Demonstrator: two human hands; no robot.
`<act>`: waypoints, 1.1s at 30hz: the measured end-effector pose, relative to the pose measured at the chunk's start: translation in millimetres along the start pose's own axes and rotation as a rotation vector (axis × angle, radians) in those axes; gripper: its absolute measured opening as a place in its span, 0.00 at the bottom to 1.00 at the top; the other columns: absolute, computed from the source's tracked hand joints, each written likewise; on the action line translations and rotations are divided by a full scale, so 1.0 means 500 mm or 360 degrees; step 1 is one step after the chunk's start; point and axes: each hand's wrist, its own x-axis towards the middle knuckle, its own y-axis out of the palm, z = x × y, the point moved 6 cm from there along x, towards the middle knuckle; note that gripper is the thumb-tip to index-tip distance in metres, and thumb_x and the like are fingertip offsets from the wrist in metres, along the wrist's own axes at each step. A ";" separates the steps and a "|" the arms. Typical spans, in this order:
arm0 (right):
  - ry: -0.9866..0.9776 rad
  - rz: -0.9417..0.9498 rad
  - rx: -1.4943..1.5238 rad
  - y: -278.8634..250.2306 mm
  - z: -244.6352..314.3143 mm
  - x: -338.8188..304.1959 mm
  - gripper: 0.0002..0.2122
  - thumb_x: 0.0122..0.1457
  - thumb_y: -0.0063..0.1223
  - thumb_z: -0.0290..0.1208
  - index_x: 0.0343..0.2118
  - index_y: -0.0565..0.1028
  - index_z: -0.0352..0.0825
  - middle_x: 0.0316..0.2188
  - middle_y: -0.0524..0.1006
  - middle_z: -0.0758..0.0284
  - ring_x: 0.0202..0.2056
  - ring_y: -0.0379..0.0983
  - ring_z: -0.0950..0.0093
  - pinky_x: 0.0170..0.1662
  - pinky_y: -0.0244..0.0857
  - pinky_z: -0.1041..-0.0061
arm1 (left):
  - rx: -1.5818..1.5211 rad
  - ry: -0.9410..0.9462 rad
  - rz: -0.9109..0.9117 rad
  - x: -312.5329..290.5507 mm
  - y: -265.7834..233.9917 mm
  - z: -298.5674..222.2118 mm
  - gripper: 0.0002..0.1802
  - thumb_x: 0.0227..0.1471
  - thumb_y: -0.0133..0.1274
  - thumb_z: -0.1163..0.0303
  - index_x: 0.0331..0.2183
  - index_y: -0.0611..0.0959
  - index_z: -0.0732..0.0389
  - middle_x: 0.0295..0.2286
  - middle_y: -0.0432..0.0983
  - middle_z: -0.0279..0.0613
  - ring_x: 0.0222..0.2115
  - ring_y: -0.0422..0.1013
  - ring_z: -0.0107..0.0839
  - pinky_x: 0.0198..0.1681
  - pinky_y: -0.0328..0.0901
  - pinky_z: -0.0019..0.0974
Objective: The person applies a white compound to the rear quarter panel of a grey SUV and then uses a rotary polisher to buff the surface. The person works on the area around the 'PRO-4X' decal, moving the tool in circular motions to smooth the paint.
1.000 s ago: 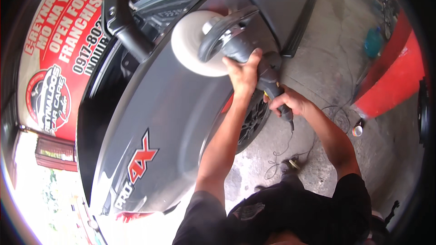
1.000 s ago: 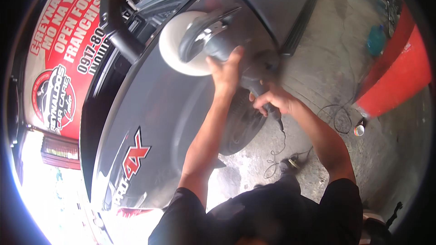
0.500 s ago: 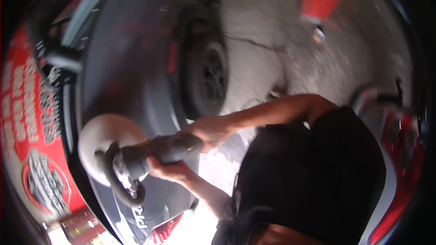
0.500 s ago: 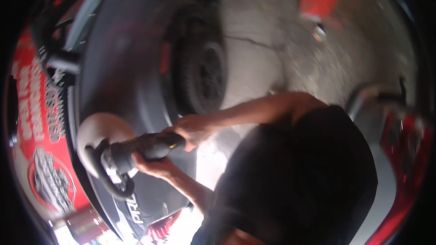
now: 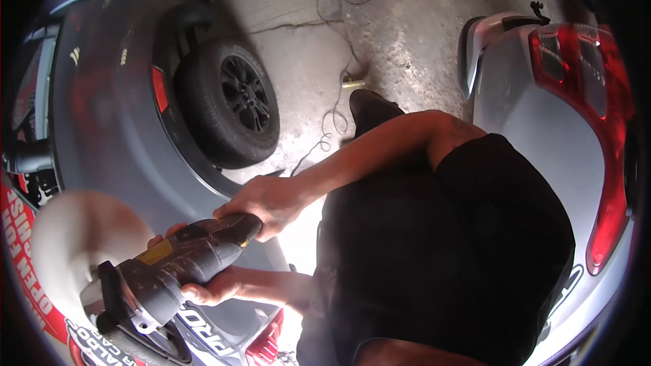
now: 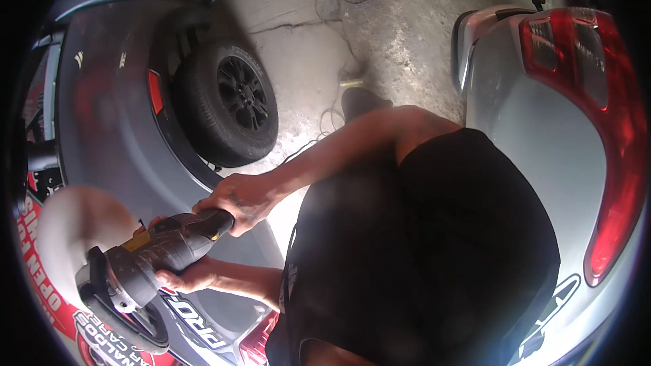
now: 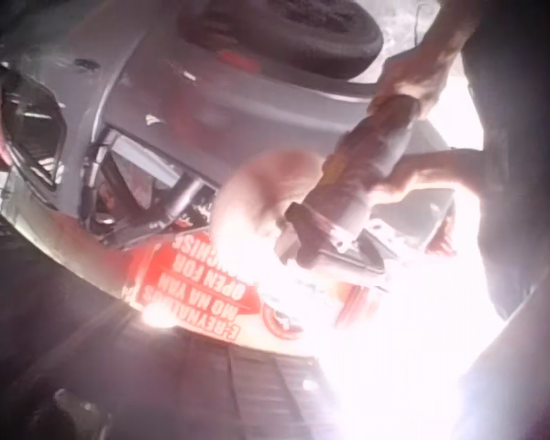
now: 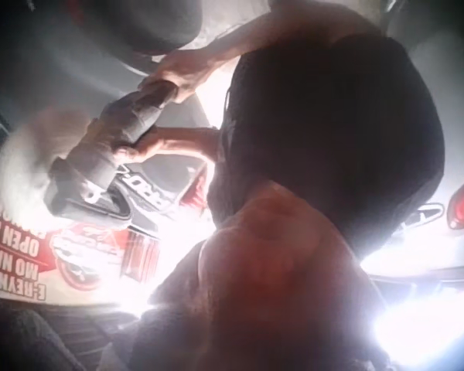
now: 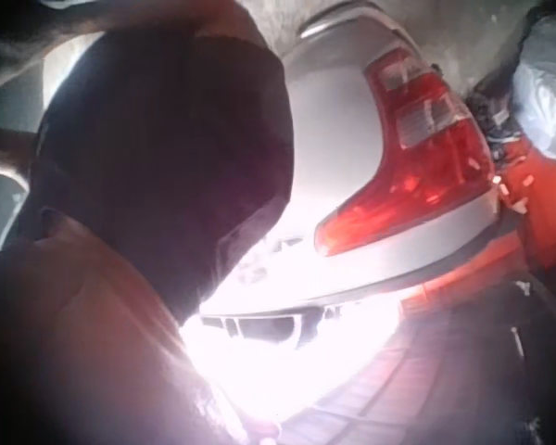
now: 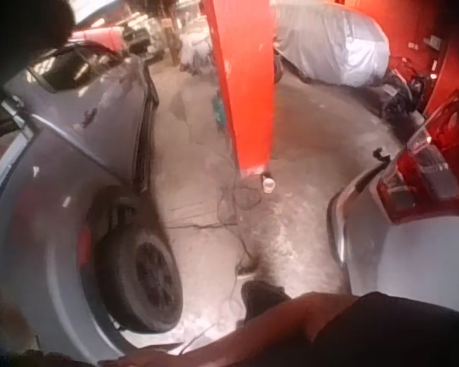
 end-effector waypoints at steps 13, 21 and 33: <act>0.0064 0.0250 0.0516 -0.306 -0.009 -0.020 0.31 0.47 0.59 0.28 0.59 0.71 0.32 0.26 0.79 0.61 0.29 0.78 0.65 0.36 0.69 0.64 | -0.0984 0.0081 0.0843 0.113 0.331 0.084 0.61 0.43 0.57 0.21 0.57 0.65 0.67 0.42 0.72 0.51 0.37 0.75 0.46 0.39 0.73 0.51; 0.0113 0.0158 0.0049 -0.655 -0.095 0.042 0.35 0.57 0.66 0.39 0.66 0.63 0.37 0.40 0.82 0.55 0.42 0.82 0.59 0.46 0.74 0.59 | -0.0721 -0.0146 0.0674 0.227 0.600 0.138 0.47 0.49 0.61 0.40 0.57 0.69 0.68 0.44 0.75 0.53 0.43 0.76 0.48 0.45 0.71 0.49; 0.0552 0.0853 -0.0431 -1.037 -0.261 0.149 0.37 0.53 0.68 0.46 0.62 0.67 0.31 0.39 0.82 0.50 0.43 0.80 0.52 0.49 0.71 0.60 | -0.0798 -0.0481 0.0150 0.291 0.860 0.267 0.42 0.49 0.67 0.54 0.59 0.69 0.65 0.48 0.75 0.52 0.48 0.74 0.49 0.53 0.68 0.48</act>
